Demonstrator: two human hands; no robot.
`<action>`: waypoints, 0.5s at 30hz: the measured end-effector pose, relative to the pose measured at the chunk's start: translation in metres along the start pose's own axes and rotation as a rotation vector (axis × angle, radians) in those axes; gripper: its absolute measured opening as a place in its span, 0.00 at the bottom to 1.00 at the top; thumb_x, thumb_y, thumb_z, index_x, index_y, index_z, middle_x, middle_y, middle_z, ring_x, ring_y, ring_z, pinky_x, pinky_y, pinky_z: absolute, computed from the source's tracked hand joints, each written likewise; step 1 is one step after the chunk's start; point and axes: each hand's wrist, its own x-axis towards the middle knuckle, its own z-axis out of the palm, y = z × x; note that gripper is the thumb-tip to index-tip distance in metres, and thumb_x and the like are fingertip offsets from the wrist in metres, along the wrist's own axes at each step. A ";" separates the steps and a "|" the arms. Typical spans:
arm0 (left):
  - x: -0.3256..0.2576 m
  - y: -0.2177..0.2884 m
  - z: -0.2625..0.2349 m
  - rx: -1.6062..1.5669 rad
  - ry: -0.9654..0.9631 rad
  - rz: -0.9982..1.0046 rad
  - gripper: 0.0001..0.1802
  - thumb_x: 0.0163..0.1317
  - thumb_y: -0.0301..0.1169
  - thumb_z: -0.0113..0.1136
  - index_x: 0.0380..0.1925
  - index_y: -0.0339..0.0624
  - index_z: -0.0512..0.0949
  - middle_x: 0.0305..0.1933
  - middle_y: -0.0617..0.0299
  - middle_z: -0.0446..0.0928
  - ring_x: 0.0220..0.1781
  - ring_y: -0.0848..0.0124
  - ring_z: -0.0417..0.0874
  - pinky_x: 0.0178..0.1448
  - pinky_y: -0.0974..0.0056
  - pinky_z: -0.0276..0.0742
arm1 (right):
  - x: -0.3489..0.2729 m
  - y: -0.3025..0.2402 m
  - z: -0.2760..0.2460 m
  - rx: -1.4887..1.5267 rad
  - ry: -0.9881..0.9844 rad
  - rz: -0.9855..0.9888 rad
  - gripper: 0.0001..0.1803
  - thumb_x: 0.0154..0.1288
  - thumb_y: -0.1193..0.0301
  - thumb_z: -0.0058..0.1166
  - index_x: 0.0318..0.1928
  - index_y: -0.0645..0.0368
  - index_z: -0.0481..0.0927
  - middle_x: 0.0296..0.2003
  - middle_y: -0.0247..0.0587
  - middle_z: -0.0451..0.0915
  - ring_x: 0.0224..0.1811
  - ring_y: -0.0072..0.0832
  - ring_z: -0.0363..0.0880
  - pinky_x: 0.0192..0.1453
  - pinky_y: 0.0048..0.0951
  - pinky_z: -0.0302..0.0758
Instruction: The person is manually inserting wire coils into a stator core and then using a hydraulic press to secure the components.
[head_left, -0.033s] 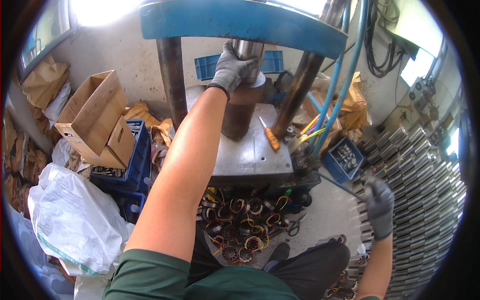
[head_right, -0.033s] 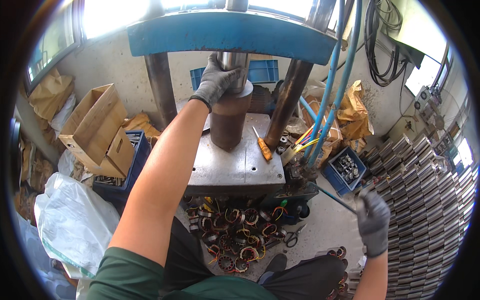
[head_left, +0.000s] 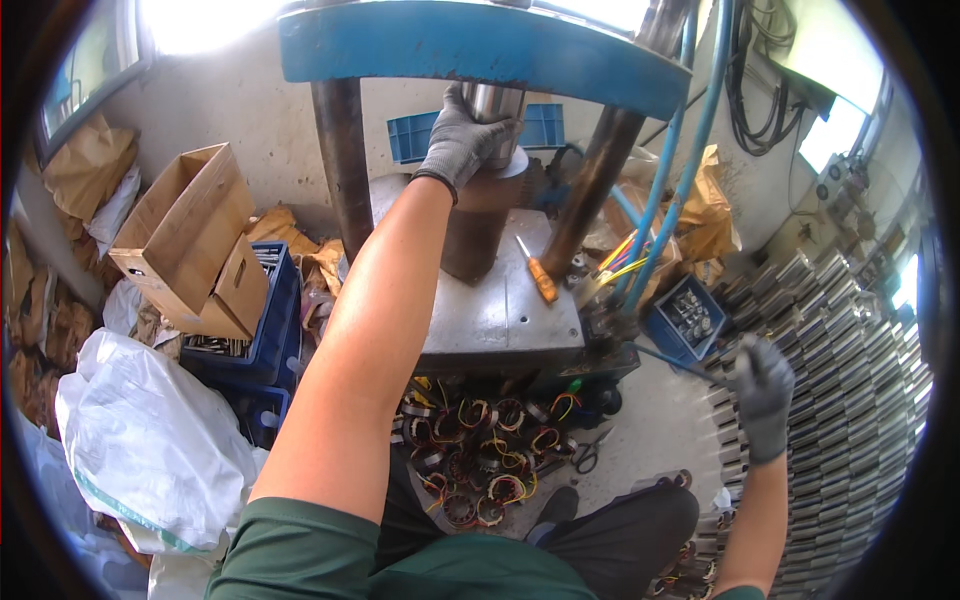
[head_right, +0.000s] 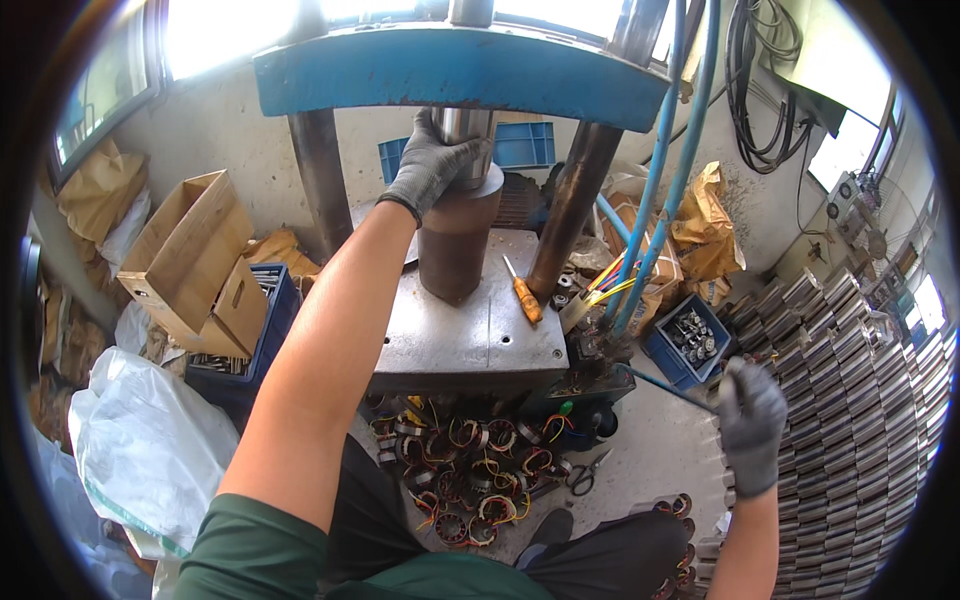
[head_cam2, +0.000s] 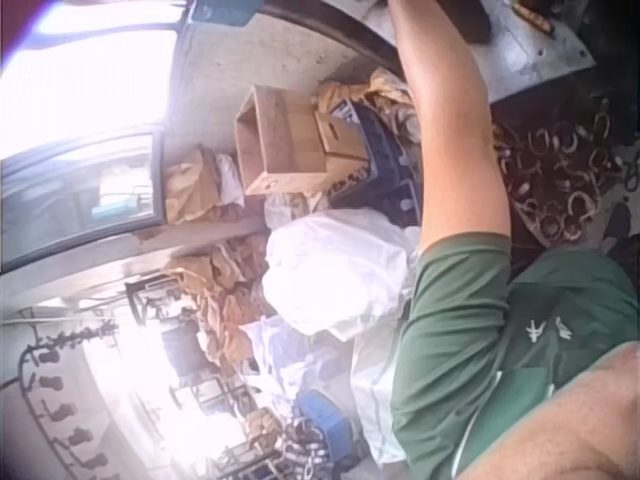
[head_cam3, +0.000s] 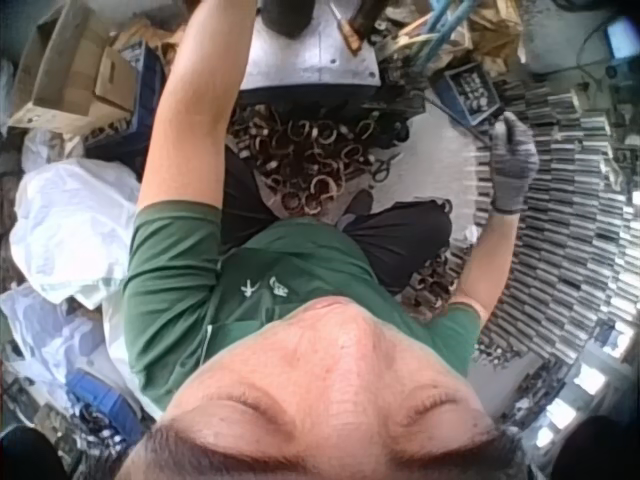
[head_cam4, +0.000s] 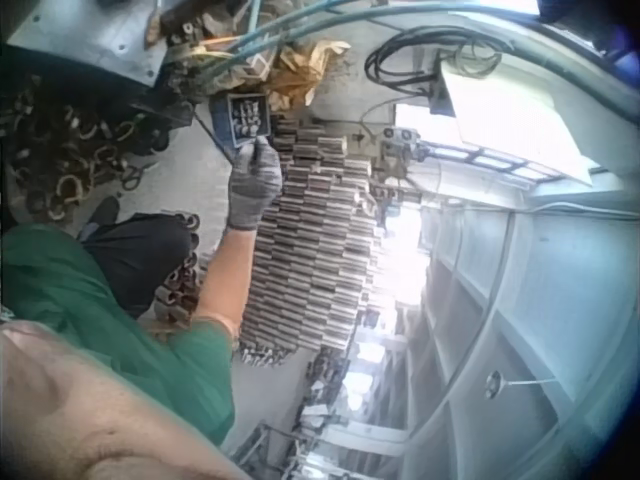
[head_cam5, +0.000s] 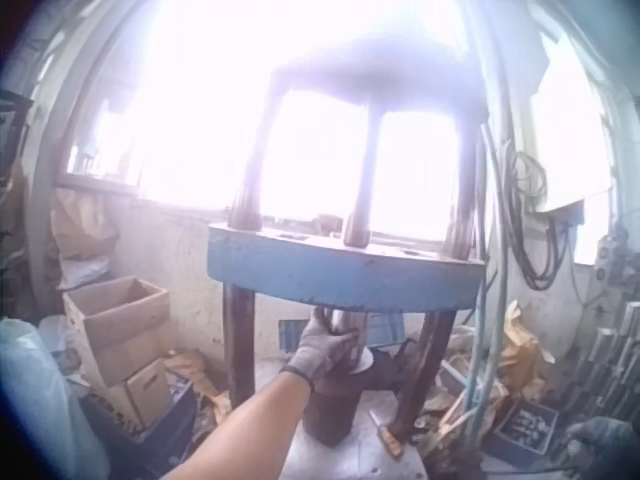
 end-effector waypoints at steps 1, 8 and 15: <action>-0.002 0.000 0.000 -0.062 0.001 0.039 0.57 0.43 0.40 0.89 0.67 0.40 0.59 0.62 0.52 0.78 0.63 0.63 0.81 0.68 0.62 0.78 | 0.020 0.013 0.004 -0.036 0.008 0.024 0.10 0.69 0.77 0.59 0.49 0.63 0.85 0.42 0.51 0.87 0.41 0.44 0.88 0.48 0.38 0.83; 0.007 -0.015 -0.003 -0.004 0.018 0.090 0.59 0.43 0.41 0.89 0.69 0.39 0.59 0.64 0.52 0.77 0.62 0.63 0.81 0.68 0.62 0.79 | 0.119 0.023 0.041 -0.097 0.109 0.047 0.12 0.73 0.65 0.61 0.46 0.61 0.86 0.40 0.52 0.88 0.42 0.46 0.88 0.47 0.39 0.83; -0.033 0.031 -0.006 -0.054 -0.039 -0.079 0.55 0.44 0.35 0.88 0.68 0.38 0.62 0.62 0.52 0.78 0.60 0.63 0.82 0.67 0.62 0.81 | 0.118 0.022 0.042 -0.163 -0.030 0.166 0.15 0.73 0.61 0.60 0.45 0.61 0.87 0.39 0.51 0.88 0.41 0.45 0.88 0.48 0.41 0.82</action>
